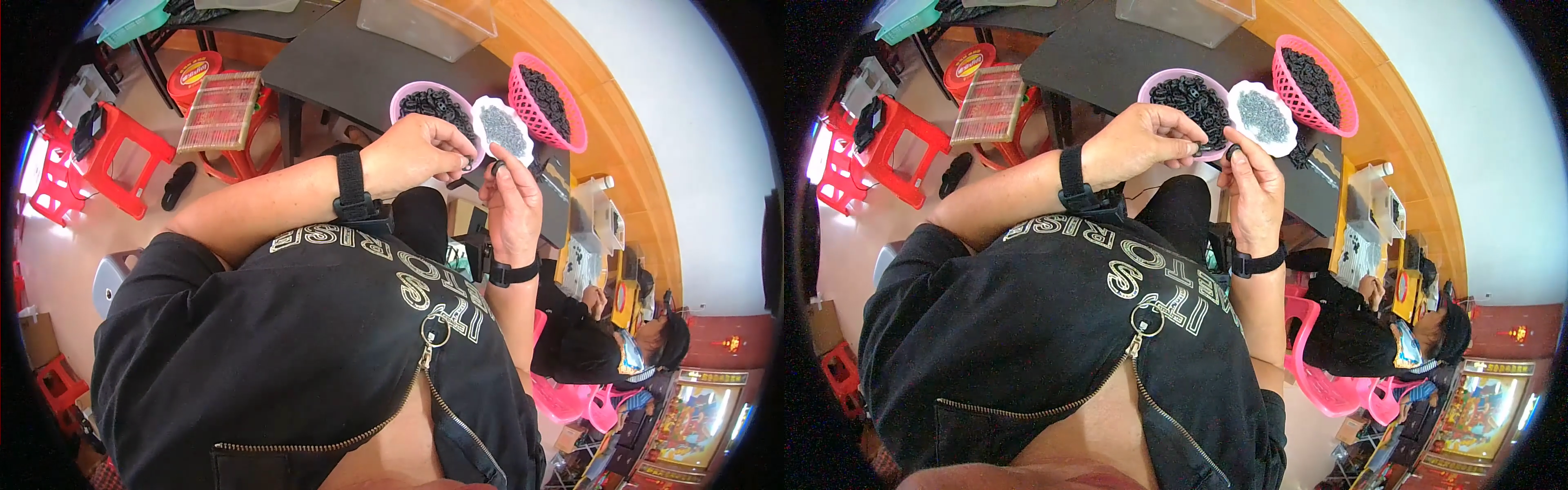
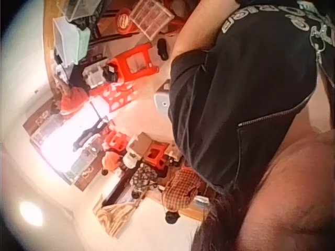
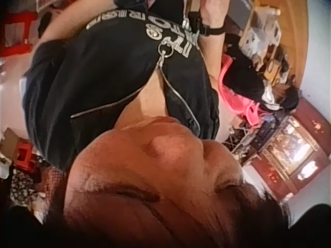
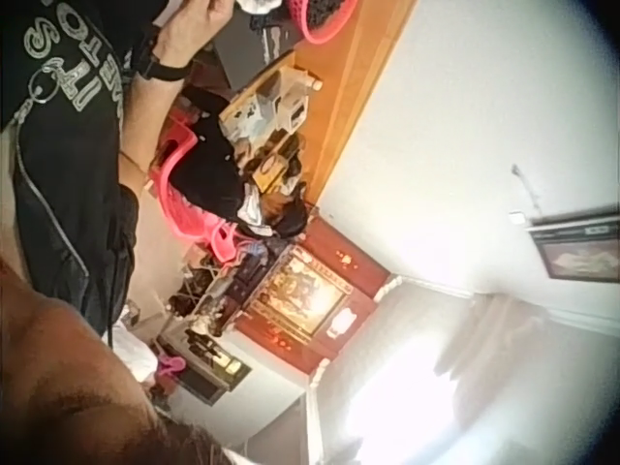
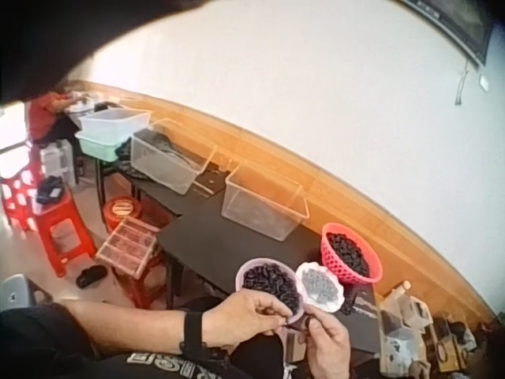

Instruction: The person assembles plastic cord toggles by picking up plastic toggle pieces from a bowl and springs from a plate, then inserting the springs into the toggle pieces by hand.

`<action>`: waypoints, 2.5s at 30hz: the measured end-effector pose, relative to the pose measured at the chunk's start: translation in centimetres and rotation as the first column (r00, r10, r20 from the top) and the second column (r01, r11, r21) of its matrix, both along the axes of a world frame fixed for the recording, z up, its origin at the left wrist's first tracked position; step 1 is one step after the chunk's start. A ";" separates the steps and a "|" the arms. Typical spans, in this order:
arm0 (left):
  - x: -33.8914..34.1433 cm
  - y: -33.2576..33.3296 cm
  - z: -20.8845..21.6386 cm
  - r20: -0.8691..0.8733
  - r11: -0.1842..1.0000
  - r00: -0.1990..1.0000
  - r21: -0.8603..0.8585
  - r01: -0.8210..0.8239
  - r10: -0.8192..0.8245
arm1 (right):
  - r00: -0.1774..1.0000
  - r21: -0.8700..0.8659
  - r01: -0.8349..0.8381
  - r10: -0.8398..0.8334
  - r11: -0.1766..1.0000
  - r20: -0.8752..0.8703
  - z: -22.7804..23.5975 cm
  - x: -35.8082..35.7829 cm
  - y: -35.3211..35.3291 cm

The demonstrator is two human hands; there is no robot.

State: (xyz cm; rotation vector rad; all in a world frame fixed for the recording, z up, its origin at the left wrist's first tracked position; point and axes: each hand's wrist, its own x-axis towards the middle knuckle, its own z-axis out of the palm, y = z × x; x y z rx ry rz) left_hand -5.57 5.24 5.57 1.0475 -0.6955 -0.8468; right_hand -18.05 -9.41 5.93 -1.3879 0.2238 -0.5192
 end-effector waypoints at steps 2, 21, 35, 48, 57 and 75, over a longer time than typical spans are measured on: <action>-0.6 0.1 0.2 0.013 1.000 1.000 0.001 -0.002 0.002 | 0.999 -0.036 -0.036 0.036 0.999 0.012 0.0 -0.3 0.3; -0.5 0.5 0.1 0.062 0.994 0.998 0.109 -0.002 -0.005 | 0.997 -0.219 0.021 -0.004 0.976 0.079 -1.2 0.7 0.6; 3.9 -3.0 -3.2 -0.078 0.984 0.997 0.179 0.020 -0.007 | 0.995 -0.167 0.059 -0.072 0.984 -0.074 -4.5 5.1 -1.3; 6.2 -6.2 -4.8 -0.073 0.971 0.997 0.236 0.033 -0.017 | 0.983 -0.480 0.151 -0.182 0.864 -0.018 -6.8 6.5 -3.5; 6.2 -6.5 -4.5 -0.062 0.959 0.998 0.279 0.044 -0.028 | 0.967 -0.671 0.209 -0.254 0.711 0.031 -6.8 6.5 -3.6; 4.7 -5.9 -3.9 -0.146 0.963 0.985 0.239 0.124 -0.090 | 0.960 -0.691 0.235 -0.274 0.683 0.055 -6.3 4.8 -3.3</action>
